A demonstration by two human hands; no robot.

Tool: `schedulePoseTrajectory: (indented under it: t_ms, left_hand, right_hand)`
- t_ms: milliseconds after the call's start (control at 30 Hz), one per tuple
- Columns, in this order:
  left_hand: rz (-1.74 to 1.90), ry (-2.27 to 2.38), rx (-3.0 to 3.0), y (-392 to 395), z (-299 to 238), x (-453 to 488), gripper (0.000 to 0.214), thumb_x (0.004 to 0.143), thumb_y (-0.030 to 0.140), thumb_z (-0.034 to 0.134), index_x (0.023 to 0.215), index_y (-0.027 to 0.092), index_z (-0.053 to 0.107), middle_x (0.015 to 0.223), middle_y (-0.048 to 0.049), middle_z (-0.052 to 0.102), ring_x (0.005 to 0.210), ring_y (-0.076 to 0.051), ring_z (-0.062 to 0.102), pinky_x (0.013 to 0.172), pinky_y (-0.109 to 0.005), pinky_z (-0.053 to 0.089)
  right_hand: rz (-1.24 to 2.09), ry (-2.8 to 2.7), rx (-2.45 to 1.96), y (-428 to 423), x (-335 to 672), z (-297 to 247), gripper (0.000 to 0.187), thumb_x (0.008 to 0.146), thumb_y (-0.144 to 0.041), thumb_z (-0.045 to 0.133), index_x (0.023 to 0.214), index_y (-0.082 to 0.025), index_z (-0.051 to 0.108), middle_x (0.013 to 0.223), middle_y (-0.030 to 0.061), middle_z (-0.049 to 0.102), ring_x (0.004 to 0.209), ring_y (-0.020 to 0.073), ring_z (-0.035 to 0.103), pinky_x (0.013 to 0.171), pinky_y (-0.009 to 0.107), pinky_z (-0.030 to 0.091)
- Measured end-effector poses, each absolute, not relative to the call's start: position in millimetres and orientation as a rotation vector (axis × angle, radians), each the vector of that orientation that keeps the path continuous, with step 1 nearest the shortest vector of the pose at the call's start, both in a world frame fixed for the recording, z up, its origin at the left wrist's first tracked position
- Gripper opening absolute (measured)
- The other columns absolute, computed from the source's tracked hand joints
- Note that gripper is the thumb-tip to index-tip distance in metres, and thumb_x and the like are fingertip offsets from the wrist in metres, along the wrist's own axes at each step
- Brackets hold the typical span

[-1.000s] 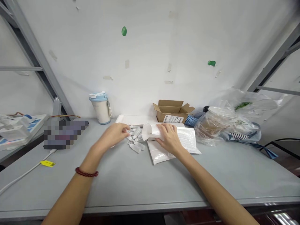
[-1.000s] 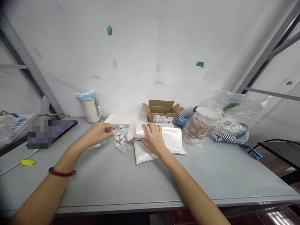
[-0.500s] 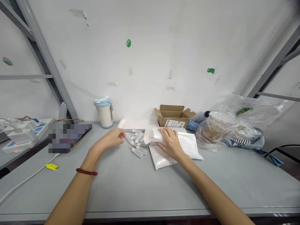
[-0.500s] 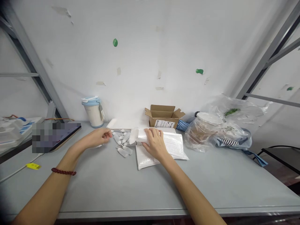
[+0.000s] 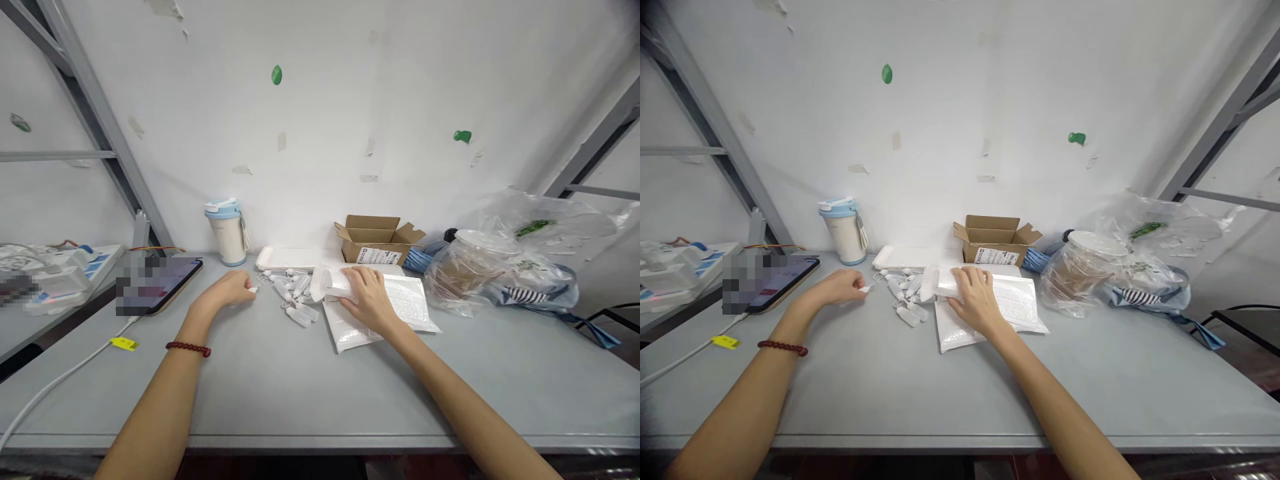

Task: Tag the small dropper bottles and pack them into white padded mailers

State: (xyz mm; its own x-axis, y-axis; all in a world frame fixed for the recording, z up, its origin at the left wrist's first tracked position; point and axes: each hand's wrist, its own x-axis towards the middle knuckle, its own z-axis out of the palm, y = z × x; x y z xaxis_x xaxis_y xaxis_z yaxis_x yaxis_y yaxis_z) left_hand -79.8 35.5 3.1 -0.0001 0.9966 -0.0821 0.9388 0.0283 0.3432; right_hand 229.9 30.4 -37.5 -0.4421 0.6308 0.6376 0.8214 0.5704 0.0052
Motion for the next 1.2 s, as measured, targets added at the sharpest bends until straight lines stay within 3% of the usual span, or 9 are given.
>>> schedulePoseTrajectory:
  t_ms: [100,200,433,533,700,967,1033,1133,1200]
  left_hand:
    - [0.694,1.509,1.921,25.7,17.8,-57.5,0.022,0.067,0.034,0.058,0.083,0.019,0.058,0.070,0.0001,0.062,0.070,-0.019,0.061,0.065,-0.029,0.046]
    - [0.919,1.164,1.792,20.4,21.6,-33.2,0.030,0.068,0.038,0.066,0.091,0.019,0.058,0.079,-0.0015,0.065,0.078,-0.018,0.062,0.071,-0.028,0.047]
    - [1.113,1.291,1.849,21.4,-9.2,12.5,0.022,0.065,0.034,0.069,0.078,0.016,0.066,0.074,-0.0012,0.067,0.066,-0.015,0.059,0.063,-0.026,0.047]
    - [1.157,1.418,1.901,15.9,-14.0,23.8,0.021,0.068,0.032,0.066,0.083,0.017,0.070,0.080,-0.0031,0.071,0.072,-0.018,0.062,0.069,-0.029,0.049]
    - [1.029,1.111,1.980,9.9,-15.6,28.5,0.035,0.080,0.022,0.046,0.105,0.018,0.069,0.107,-0.0063,0.070,0.089,-0.019,0.066,0.077,-0.029,0.052]
    - [1.127,1.275,2.098,12.4,-22.2,29.6,0.021,0.081,0.022,0.050,0.077,0.020,0.070,0.073,-0.0004,0.073,0.064,-0.016,0.065,0.065,-0.027,0.049]
    - [1.162,1.314,1.997,11.5,-19.2,29.3,0.014,0.079,0.026,0.056,0.083,0.020,0.068,0.075,-0.0018,0.074,0.071,-0.019,0.068,0.067,-0.028,0.049]
    - [1.102,1.199,1.793,9.8,-12.6,27.5,0.030,0.076,0.032,0.060,0.102,0.017,0.062,0.085,-0.0065,0.074,0.083,-0.023,0.069,0.064,-0.030,0.051]
    - [1.074,1.088,1.715,9.0,-8.9,26.4,0.035,0.075,0.034,0.061,0.104,0.015,0.061,0.091,-0.0095,0.073,0.086,-0.024,0.068,0.062,-0.030,0.052]
  right_hand:
    - [-0.418,-2.213,-1.147,30.3,229.5,-37.3,0.040,0.080,-0.028,0.053,0.118,-0.018,0.045,0.109,0.0124,0.054,0.102,0.0266,0.048,0.087,0.040,0.032]
    - [-0.409,-2.218,-1.142,29.6,229.3,-36.3,0.040,0.080,-0.027,0.054,0.118,-0.016,0.046,0.110,0.0133,0.054,0.103,0.0266,0.047,0.087,0.040,0.032]
    - [-0.357,-2.236,-1.109,27.1,226.4,-35.6,0.038,0.080,-0.026,0.053,0.116,-0.017,0.047,0.109,0.0128,0.055,0.103,0.0268,0.047,0.087,0.039,0.032]
    - [-0.354,-2.247,-1.113,26.3,225.2,-35.6,0.037,0.080,-0.026,0.053,0.115,-0.016,0.048,0.107,0.0124,0.056,0.102,0.0259,0.048,0.087,0.039,0.032]
    - [-0.356,-2.243,-1.102,27.5,225.6,-37.7,0.038,0.080,-0.026,0.054,0.116,-0.015,0.048,0.107,0.0127,0.056,0.102,0.0257,0.048,0.086,0.039,0.032]
    - [-0.332,-2.255,-1.055,27.8,224.9,-41.3,0.038,0.080,-0.028,0.056,0.116,-0.017,0.048,0.106,0.0125,0.056,0.099,0.0263,0.049,0.085,0.039,0.033]
    - [-0.322,-2.249,-1.032,27.0,224.4,-40.4,0.037,0.081,-0.028,0.056,0.115,-0.017,0.049,0.106,0.0123,0.056,0.099,0.0260,0.050,0.084,0.039,0.034]
    - [-0.316,-2.217,-1.008,27.0,224.4,-38.9,0.037,0.080,-0.028,0.057,0.115,-0.016,0.049,0.105,0.0123,0.057,0.099,0.0258,0.050,0.084,0.039,0.035]
    - [-0.319,-2.201,-1.002,27.5,224.7,-38.3,0.038,0.080,-0.028,0.057,0.115,-0.015,0.048,0.106,0.0124,0.057,0.098,0.0258,0.051,0.084,0.039,0.035]
